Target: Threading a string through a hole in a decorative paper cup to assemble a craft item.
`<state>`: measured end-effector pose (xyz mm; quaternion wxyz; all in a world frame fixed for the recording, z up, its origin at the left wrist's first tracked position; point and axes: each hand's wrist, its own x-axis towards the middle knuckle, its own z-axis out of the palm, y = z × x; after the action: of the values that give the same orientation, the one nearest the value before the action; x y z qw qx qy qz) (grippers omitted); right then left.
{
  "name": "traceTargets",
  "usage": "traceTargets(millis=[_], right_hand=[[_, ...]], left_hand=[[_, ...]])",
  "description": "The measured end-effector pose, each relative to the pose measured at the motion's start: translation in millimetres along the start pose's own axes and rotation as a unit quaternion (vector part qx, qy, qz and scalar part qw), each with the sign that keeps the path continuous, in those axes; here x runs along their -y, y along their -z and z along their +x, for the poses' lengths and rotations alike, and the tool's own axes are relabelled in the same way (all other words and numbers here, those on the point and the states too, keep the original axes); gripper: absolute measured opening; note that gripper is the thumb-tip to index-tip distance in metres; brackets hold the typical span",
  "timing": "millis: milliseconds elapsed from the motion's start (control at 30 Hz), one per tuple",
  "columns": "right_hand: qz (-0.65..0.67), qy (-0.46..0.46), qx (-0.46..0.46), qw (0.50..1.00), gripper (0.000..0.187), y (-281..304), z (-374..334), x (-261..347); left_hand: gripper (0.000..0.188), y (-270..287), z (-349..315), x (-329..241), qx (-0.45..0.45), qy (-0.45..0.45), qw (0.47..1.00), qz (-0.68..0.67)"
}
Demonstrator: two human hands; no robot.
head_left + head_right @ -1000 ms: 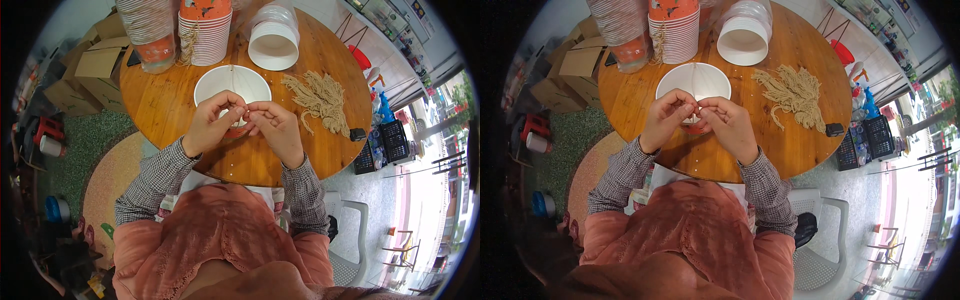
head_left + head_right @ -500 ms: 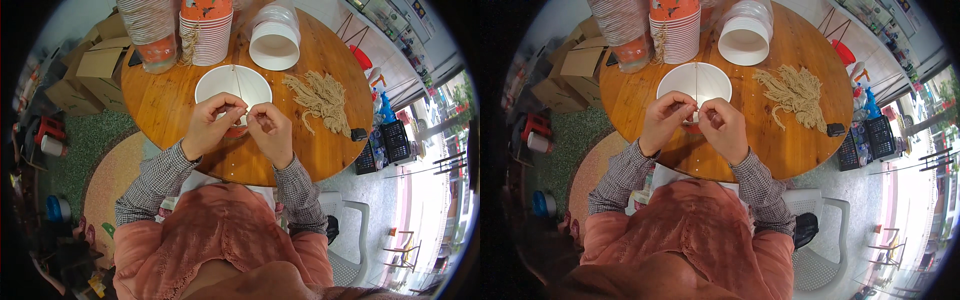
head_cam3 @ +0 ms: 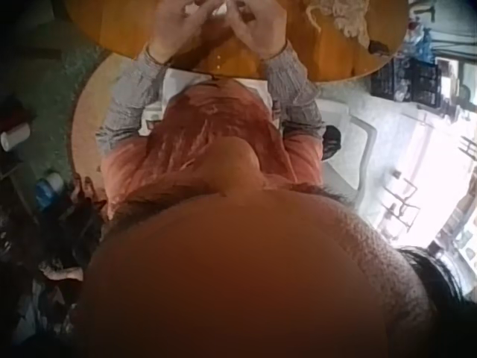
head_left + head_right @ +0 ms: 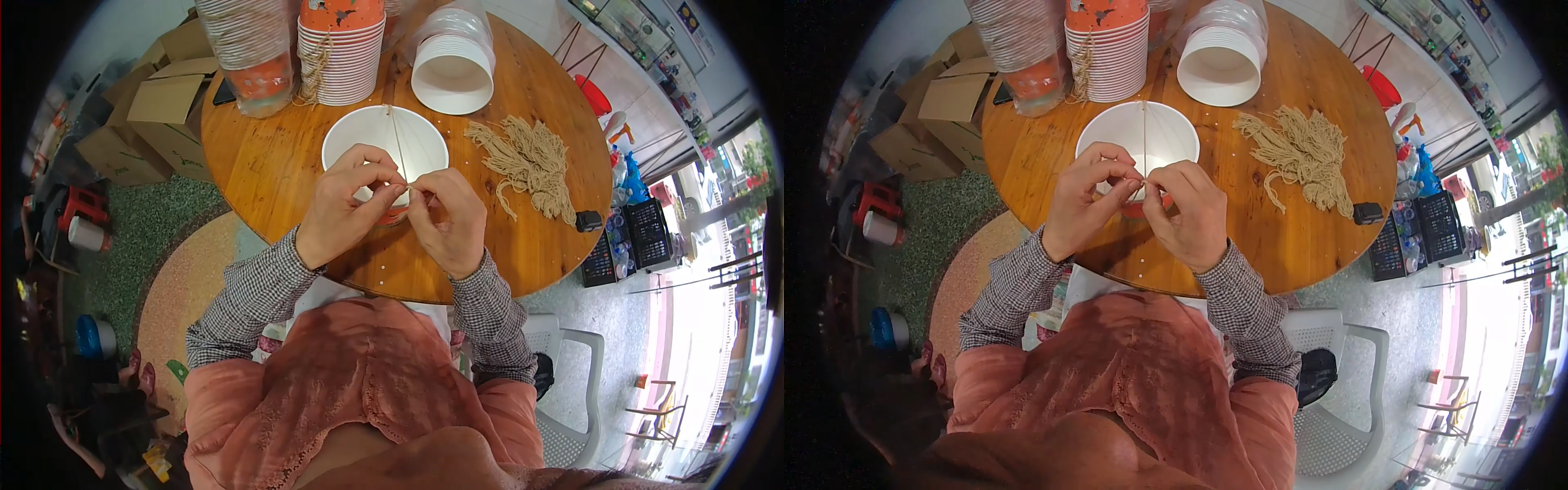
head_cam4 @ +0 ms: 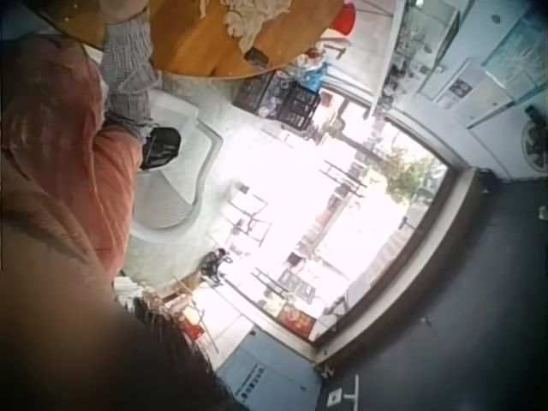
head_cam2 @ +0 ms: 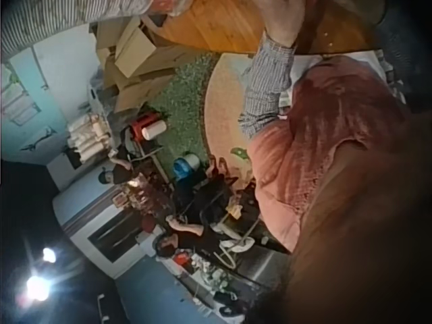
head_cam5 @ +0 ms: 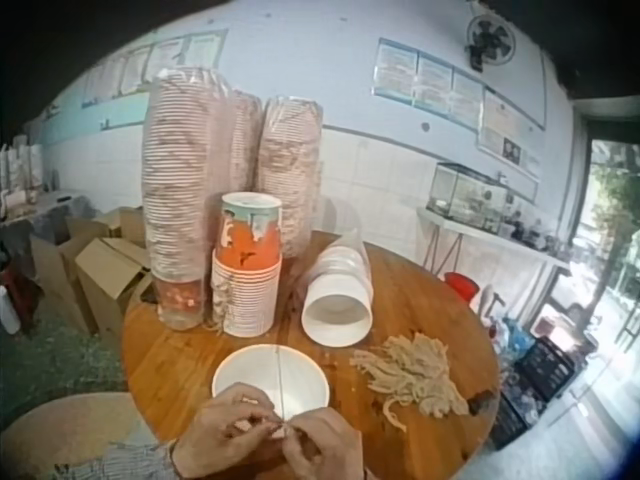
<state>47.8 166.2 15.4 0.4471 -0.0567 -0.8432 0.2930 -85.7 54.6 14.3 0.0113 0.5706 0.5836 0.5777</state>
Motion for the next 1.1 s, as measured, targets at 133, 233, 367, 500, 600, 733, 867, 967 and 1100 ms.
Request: traceTargets(millis=[133, 233, 367, 500, 600, 733, 867, 967, 1100], right_hand=[[-0.006, 0.008, -0.002, 1.0, 0.014, 2, 0, -2], [-0.01, 0.009, 0.005, 1.0, 0.014, -2, 1, -1], [-0.01, -0.006, 0.008, 1.0, 0.012, -3, -1, -1], [0.02, -0.032, 0.004, 0.999, 0.013, -9, -1, -2], [0.1, -0.096, 0.03, 0.99, 0.013, -7, 0, -1], [0.213, -0.155, 0.021, 0.965, 0.016, -14, -5, -6], [0.197, -0.121, -0.003, 0.973, 0.023, -13, -8, 0], [0.107, -0.03, -0.012, 0.994, 0.025, -7, -7, -2], [0.041, 0.021, -0.048, 0.998, 0.02, -7, -6, -3]], left_hand=[[0.009, 0, 2, -2, 0.036, 0.063, 0.993, -0.096], [0.007, 4, 1, 1, 0.037, 0.073, 0.992, -0.093], [0.008, 3, 0, 6, 0.04, 0.098, 0.987, -0.122], [0.007, 9, 2, 11, 0.081, 0.128, 0.961, -0.232], [0.01, 23, 10, 2, 0.163, 0.29, 0.878, -0.344], [0.014, 24, 14, 1, 0.157, 0.332, 0.832, -0.415], [0.016, 22, 13, 7, 0.145, 0.336, 0.821, -0.438], [0.015, 18, 14, 5, 0.153, 0.346, 0.82, -0.429], [0.012, 16, 13, 2, 0.15, 0.348, 0.822, -0.426]])
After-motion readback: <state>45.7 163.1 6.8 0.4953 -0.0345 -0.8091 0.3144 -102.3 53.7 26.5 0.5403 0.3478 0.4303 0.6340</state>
